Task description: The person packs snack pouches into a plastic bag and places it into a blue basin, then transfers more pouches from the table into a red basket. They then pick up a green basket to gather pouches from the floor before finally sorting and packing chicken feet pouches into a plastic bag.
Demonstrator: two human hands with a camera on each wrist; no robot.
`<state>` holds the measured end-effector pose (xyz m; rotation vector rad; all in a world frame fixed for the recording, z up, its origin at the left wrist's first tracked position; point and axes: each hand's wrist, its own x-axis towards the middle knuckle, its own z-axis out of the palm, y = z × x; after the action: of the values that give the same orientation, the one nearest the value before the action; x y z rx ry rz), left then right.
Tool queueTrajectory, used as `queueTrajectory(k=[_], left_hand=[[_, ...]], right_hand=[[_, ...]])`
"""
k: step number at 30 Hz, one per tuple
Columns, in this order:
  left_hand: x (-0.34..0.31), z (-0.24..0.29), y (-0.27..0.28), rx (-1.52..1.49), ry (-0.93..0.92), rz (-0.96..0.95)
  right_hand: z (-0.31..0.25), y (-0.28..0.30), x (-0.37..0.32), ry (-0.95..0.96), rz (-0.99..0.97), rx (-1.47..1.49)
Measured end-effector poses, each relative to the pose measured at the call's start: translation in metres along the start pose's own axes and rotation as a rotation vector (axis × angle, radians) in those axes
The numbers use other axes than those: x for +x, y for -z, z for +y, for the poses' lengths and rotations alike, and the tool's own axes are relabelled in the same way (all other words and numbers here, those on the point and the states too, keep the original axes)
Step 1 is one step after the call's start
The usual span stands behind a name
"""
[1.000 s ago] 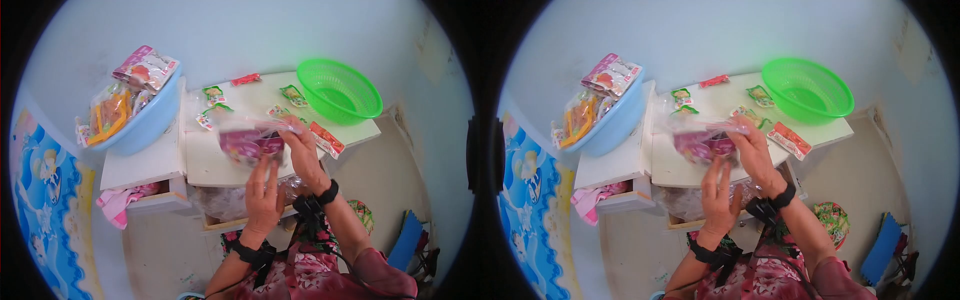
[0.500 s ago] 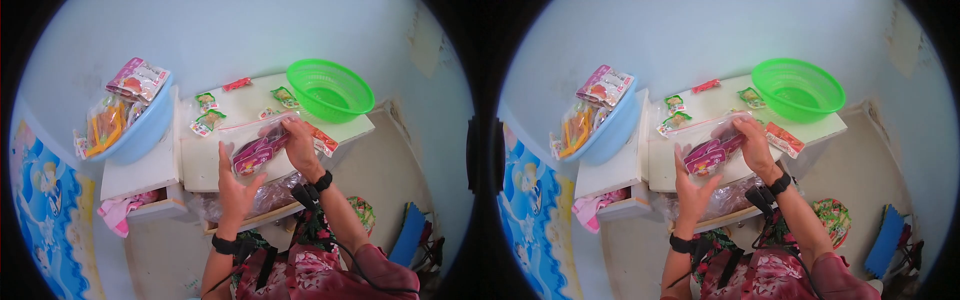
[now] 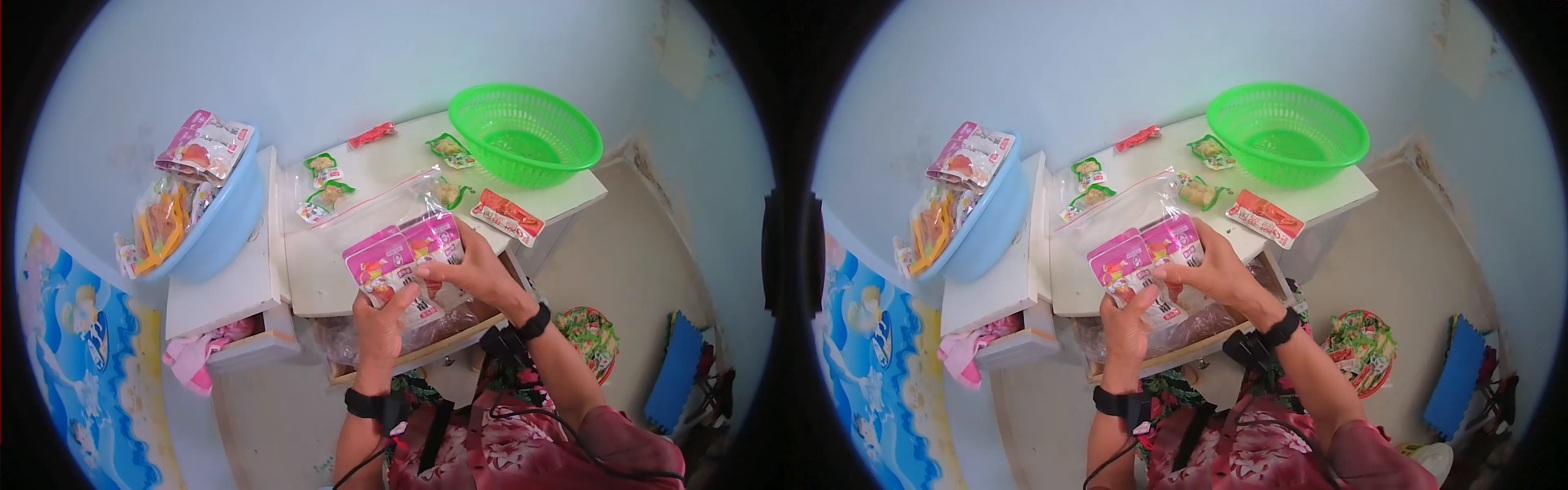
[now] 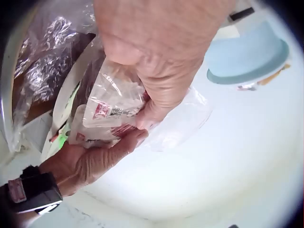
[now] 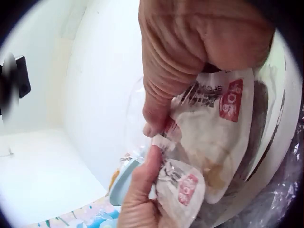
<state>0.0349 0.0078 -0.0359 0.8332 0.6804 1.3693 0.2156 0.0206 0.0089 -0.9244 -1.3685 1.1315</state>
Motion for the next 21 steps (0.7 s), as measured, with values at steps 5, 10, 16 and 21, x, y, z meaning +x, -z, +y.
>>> queueTrajectory(k=[5,10,16,21], left_hand=[[-0.015,-0.002,-0.008,-0.198,0.065,-0.042],[-0.025,0.003,-0.015,0.116,-0.025,-0.152],[-0.002,0.017,-0.010,0.190,-0.208,-0.247],[0.021,0.015,-0.002,0.387,-0.227,-0.189]], right_hand=[[-0.043,-0.011,-0.020,-0.079,0.046,-0.133],[-0.031,-0.002,-0.007,0.143,0.050,-0.234],[-0.056,0.015,0.002,-0.020,-0.253,-0.046],[-0.034,0.024,0.022,0.097,-0.230,-0.106]])
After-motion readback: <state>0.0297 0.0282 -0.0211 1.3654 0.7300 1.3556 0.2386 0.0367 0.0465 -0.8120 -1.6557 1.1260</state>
